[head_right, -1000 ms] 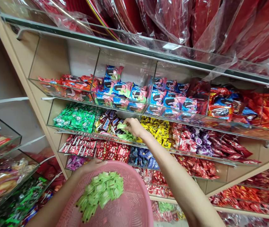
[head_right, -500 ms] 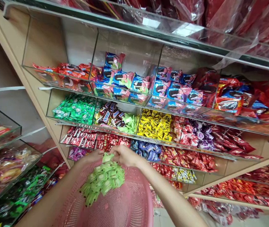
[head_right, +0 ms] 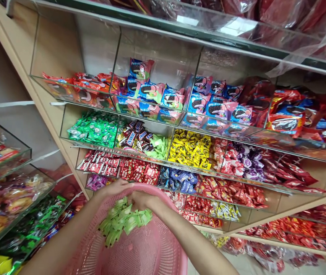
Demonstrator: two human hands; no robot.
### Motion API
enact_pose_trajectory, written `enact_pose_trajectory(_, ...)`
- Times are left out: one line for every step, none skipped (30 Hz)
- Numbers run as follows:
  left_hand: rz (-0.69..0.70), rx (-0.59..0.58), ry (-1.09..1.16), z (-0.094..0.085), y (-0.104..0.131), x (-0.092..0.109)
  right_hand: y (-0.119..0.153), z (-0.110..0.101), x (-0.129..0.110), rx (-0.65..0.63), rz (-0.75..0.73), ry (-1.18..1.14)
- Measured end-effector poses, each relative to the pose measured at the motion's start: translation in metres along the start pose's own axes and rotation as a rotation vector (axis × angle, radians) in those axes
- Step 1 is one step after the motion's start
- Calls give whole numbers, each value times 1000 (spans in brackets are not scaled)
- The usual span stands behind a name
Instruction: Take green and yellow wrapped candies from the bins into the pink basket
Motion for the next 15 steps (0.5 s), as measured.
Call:
enact_pose_trajectory(33,1,-37,0,1,3,-1,2,0,14,-2,20)
enact_pose_trajectory(54,2,-63,0,2,5,-2,4,0,30,-1,40)
enact_pose_trajectory(58,1,-73,-1,4,7,-2,5,0,52,3,61)
enact_pose_trajectory(56,-2,-77,0,5,8,-1,7,1,78,10,81)
enact_pose_trajectory(52,-7,-78,0,6,10,0,8,1,108,16,103)
enact_pose_trajectory(50,-12,-76,0,7,11,1,8,2,138,20,127)
enact_pose_trajectory(50,-17,-78,1,7,11,2,9,2,168,29,151)
enact_pose_trajectory(51,-19,-85,1,8,11,3,9,1,195,40,173)
enact_pose_trajectory(54,-16,-94,1,8,11,5,9,1,216,57,192)
enact_pose_trajectory(55,-12,-103,2,8,11,7,9,1,233,78,206)
enact_pose_trajectory(51,-9,-109,2,8,10,8,8,0,246,100,218)
enact_pose_trajectory(42,-10,-114,3,7,9,10,8,-1,258,117,229)
enact_pose_trajectory(29,-11,-115,3,7,7,11,7,-2,266,128,239)
enact_pose_trajectory(16,-16,-114,4,7,6,13,7,-4,271,135,250)
enact_pose_trajectory(4,-21,-114,5,8,5,14,7,-5,273,144,262)
Point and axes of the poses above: each hand's wrist, its own y-axis away from the middle knuckle, its own z-axis out of the palm, x = y × z, the point moved 4 cm from there along -y, towards the middle knuckle, and after that the axes turned 8 degrees about -y, right-handed, at the moved point
